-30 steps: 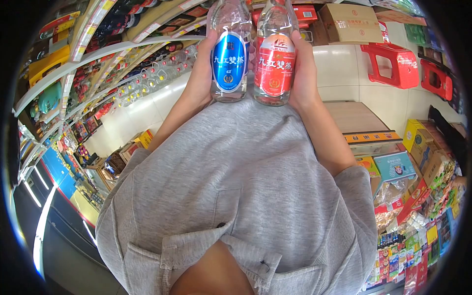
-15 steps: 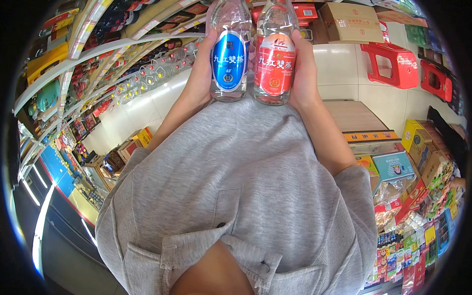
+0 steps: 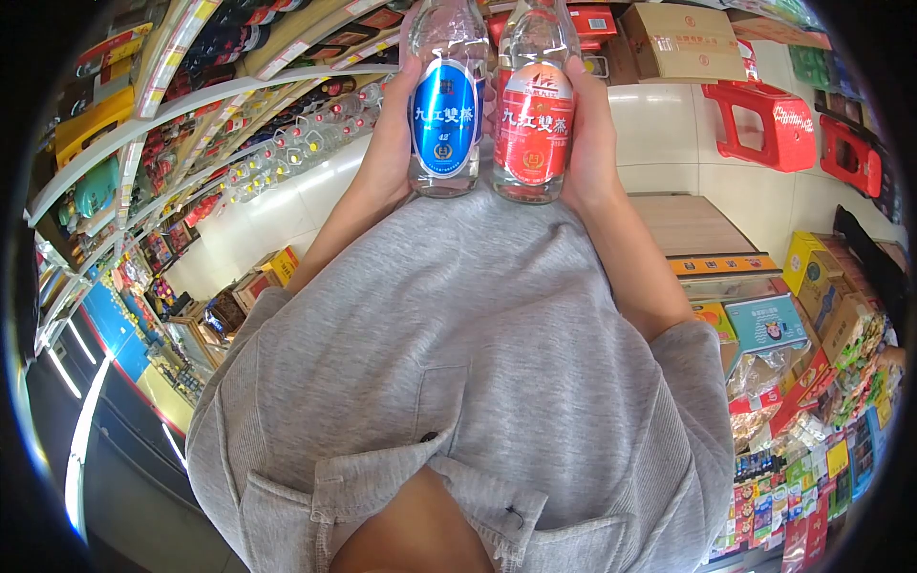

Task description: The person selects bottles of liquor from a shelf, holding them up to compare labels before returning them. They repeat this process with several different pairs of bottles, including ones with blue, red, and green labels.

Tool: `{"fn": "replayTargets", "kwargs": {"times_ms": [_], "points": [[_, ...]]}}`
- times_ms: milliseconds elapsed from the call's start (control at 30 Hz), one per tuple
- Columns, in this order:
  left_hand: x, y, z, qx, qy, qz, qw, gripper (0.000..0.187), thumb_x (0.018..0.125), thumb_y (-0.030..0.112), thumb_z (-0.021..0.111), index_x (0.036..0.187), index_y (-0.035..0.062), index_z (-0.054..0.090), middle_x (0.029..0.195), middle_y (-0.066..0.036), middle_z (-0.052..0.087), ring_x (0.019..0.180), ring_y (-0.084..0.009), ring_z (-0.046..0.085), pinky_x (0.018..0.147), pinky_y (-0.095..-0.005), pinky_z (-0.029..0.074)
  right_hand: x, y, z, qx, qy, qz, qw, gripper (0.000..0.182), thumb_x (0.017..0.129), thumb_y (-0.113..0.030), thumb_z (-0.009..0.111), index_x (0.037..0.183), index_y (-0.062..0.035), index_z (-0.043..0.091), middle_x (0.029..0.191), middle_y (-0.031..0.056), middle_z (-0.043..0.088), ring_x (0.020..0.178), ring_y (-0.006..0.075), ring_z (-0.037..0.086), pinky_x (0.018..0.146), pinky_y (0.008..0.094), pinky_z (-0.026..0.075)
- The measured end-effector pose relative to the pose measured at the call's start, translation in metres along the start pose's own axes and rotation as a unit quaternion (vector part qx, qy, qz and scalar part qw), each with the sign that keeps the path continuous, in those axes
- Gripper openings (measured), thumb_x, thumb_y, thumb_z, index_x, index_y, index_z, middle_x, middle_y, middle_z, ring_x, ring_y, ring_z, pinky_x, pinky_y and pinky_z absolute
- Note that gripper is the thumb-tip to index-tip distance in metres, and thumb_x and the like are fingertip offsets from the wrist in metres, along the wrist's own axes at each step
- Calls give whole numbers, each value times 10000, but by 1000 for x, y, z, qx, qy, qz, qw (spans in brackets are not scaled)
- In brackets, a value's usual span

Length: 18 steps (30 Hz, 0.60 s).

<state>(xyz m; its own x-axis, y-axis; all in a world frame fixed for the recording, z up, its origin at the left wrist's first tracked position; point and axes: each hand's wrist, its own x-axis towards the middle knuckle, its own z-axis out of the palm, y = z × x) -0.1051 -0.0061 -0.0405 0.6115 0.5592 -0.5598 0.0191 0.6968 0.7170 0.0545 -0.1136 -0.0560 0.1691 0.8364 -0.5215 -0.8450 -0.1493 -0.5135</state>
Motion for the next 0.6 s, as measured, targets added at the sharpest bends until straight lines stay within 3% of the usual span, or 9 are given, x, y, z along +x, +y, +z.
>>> {"fn": "replayTargets", "kwargs": {"times_ms": [100,200,600], "points": [[2,-4,-1,-5,10,-4,1000,484,1044,522,442,1246,84,481,1015,-132,698,788,-197,724,678,-308,613,1,1,1,-5,25,-9,1000,643,1027,-549,378,1211,27,597,1002,162,724,877,225,733,791,362,616],[0,-2,1,43,12,-9,999,695,1007,642,403,1187,6,620,1014,-136,719,867,-196,722,774,-298,595,0,0,-1,4,11,-8,1000,642,1027,-546,382,1217,30,596,1002,164,723,879,226,732,793,364,616],[0,-4,2,39,7,-10,999,687,1012,634,396,1168,5,626,997,-137,719,858,-202,720,775,-299,590,-2,-2,-1,-13,27,-9,1000,631,1030,-541,382,1210,23,599,1010,166,724,889,232,734,797,367,618]]}}
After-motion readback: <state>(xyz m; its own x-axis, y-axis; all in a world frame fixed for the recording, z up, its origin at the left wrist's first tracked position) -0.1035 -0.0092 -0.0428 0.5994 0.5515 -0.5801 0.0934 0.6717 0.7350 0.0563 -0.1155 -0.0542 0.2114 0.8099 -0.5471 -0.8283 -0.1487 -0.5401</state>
